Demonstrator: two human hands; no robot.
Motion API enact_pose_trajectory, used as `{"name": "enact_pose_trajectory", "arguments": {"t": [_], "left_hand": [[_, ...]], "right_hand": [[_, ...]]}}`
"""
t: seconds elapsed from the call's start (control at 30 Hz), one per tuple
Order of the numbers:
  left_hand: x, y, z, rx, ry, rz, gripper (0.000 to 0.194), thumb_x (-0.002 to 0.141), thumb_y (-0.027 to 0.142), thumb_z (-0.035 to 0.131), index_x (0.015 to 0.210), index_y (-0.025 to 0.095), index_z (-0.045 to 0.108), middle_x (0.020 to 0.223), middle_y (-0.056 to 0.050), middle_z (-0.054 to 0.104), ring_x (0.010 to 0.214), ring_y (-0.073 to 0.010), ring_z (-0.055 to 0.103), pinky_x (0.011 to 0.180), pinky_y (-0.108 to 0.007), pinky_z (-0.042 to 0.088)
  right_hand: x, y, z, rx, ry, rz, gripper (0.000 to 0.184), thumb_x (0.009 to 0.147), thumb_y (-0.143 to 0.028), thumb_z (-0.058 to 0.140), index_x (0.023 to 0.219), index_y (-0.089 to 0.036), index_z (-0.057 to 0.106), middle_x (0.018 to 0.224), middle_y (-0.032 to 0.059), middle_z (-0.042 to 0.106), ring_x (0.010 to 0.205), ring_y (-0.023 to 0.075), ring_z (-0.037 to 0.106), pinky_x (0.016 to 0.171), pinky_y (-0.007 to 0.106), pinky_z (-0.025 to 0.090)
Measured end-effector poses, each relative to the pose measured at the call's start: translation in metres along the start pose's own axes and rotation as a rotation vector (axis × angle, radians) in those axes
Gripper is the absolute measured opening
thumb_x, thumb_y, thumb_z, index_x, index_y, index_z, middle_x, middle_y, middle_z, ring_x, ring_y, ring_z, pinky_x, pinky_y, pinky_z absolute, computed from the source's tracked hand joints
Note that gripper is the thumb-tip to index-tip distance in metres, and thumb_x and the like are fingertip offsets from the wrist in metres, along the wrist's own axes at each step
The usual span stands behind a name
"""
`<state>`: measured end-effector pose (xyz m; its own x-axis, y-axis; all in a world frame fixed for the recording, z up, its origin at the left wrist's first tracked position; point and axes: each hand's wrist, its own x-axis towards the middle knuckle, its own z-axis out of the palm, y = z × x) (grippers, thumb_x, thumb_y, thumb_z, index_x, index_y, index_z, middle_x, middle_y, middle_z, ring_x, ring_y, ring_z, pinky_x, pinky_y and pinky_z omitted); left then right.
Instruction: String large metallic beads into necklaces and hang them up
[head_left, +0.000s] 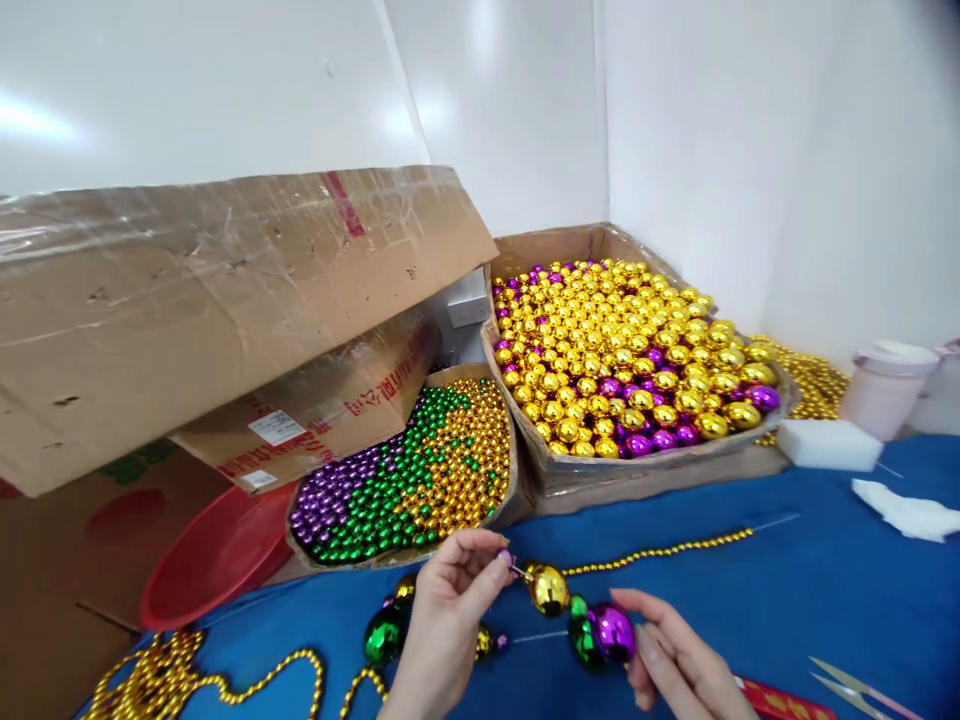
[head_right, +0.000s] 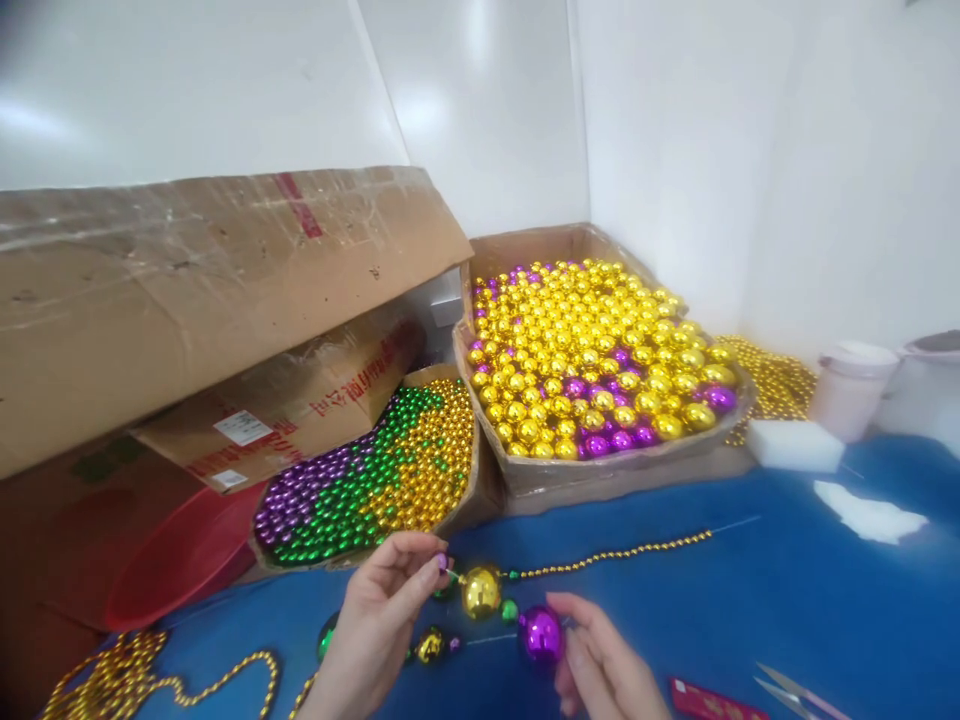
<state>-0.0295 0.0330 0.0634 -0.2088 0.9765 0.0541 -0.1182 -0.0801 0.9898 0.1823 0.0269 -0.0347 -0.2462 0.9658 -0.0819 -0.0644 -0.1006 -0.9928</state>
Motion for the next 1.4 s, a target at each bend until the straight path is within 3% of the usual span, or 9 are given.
{"name": "enact_pose_trajectory", "arguments": {"t": [0.2, 0.33, 0.6, 0.8, 0.93, 1.03, 1.2, 1.3, 1.4], "left_hand": [[-0.006, -0.009, 0.039, 0.105, -0.182, -0.009, 0.013, 0.072, 0.023, 0.073, 0.083, 0.018, 0.067, 0.084, -0.001, 0.065, 0.073, -0.0124, 0.059, 0.066, -0.021, 0.048], [-0.009, -0.029, 0.063, 0.149, -0.310, 0.043, 0.006, 0.075, 0.022, 0.069, 0.078, 0.017, 0.071, 0.094, -0.008, 0.067, 0.085, -0.0189, 0.062, 0.073, -0.027, 0.049], [-0.006, -0.050, 0.080, 0.270, -0.378, 0.100, 0.008, 0.078, 0.021, 0.065, 0.072, 0.016, 0.067, 0.092, -0.009, 0.067, 0.084, -0.0201, 0.063, 0.072, -0.030, 0.050], [-0.001, -0.003, 0.088, 0.445, -0.446, 0.349, 0.006, 0.082, 0.021, 0.062, 0.077, 0.019, 0.064, 0.096, -0.004, 0.067, 0.092, -0.0173, 0.062, 0.083, -0.030, 0.046], [0.006, 0.031, 0.102, 0.345, -0.484, 0.390, 0.006, 0.083, 0.022, 0.062, 0.079, 0.019, 0.064, 0.099, -0.004, 0.066, 0.093, -0.0168, 0.062, 0.082, -0.029, 0.047], [0.008, 0.040, 0.107, 0.273, -0.449, 0.390, 0.006, 0.083, 0.022, 0.062, 0.077, 0.018, 0.063, 0.095, -0.005, 0.066, 0.090, -0.0167, 0.062, 0.079, -0.028, 0.048], [-0.002, -0.001, 0.097, 0.237, -0.380, 0.317, 0.021, 0.089, 0.027, 0.051, 0.109, 0.022, 0.054, 0.115, -0.008, 0.059, 0.102, -0.0191, 0.057, 0.086, -0.033, 0.048], [-0.014, -0.048, 0.089, 0.561, -0.570, 0.346, 0.048, 0.083, 0.032, 0.059, 0.128, 0.023, 0.042, 0.123, -0.010, 0.056, 0.111, -0.0239, 0.053, 0.094, -0.039, 0.042], [-0.022, -0.091, 0.082, 0.909, -0.748, 0.430, 0.057, 0.072, 0.046, 0.067, 0.120, 0.023, 0.048, 0.106, -0.009, 0.064, 0.096, -0.0284, 0.057, 0.089, -0.046, 0.043]], "right_hand": [[-0.004, 0.030, -0.025, -0.086, 0.075, 0.031, 0.053, 0.088, -0.060, 0.034, 0.124, -0.025, 0.049, 0.083, 0.0020, 0.065, 0.071, 0.0178, 0.061, 0.075, 0.032, 0.045], [-0.006, 0.057, -0.042, -0.096, -0.001, 0.090, 0.055, 0.089, -0.060, 0.031, 0.127, -0.023, 0.043, 0.084, 0.0036, 0.068, 0.075, 0.0201, 0.062, 0.076, 0.033, 0.046], [-0.008, 0.073, -0.052, -0.293, -0.015, 0.041, 0.048, 0.091, -0.036, 0.030, 0.133, -0.014, 0.035, 0.071, 0.0022, 0.066, 0.069, 0.0197, 0.064, 0.068, 0.031, 0.049], [-0.014, 0.022, -0.066, -0.511, 0.023, -0.159, 0.040, 0.094, -0.032, 0.028, 0.133, -0.025, 0.038, 0.125, 0.0098, 0.055, 0.060, 0.0132, 0.060, 0.060, 0.028, 0.050], [-0.011, -0.033, -0.055, -0.569, 0.001, -0.323, 0.036, 0.094, -0.035, 0.037, 0.128, -0.025, 0.043, 0.116, 0.0085, 0.059, 0.087, 0.0179, 0.061, 0.070, 0.027, 0.049], [-0.009, -0.047, -0.048, -0.567, -0.074, -0.430, 0.025, 0.094, -0.030, 0.040, 0.113, -0.024, 0.056, 0.095, 0.0044, 0.065, 0.085, 0.0159, 0.062, 0.074, 0.024, 0.047], [-0.009, -0.041, -0.052, -0.461, 0.014, -0.338, 0.023, 0.096, -0.033, 0.036, 0.100, -0.023, 0.057, 0.071, -0.0017, 0.060, 0.061, 0.0114, 0.058, 0.059, 0.022, 0.044], [-0.010, -0.044, -0.051, -0.367, 0.017, -0.247, 0.025, 0.096, -0.037, 0.035, 0.099, -0.023, 0.055, 0.066, -0.0035, 0.055, 0.059, 0.0109, 0.054, 0.057, 0.022, 0.042], [-0.010, -0.046, -0.052, -0.302, 0.004, -0.231, 0.027, 0.095, -0.042, 0.037, 0.097, -0.022, 0.056, 0.062, -0.0042, 0.052, 0.057, 0.0116, 0.052, 0.055, 0.023, 0.041]]}}
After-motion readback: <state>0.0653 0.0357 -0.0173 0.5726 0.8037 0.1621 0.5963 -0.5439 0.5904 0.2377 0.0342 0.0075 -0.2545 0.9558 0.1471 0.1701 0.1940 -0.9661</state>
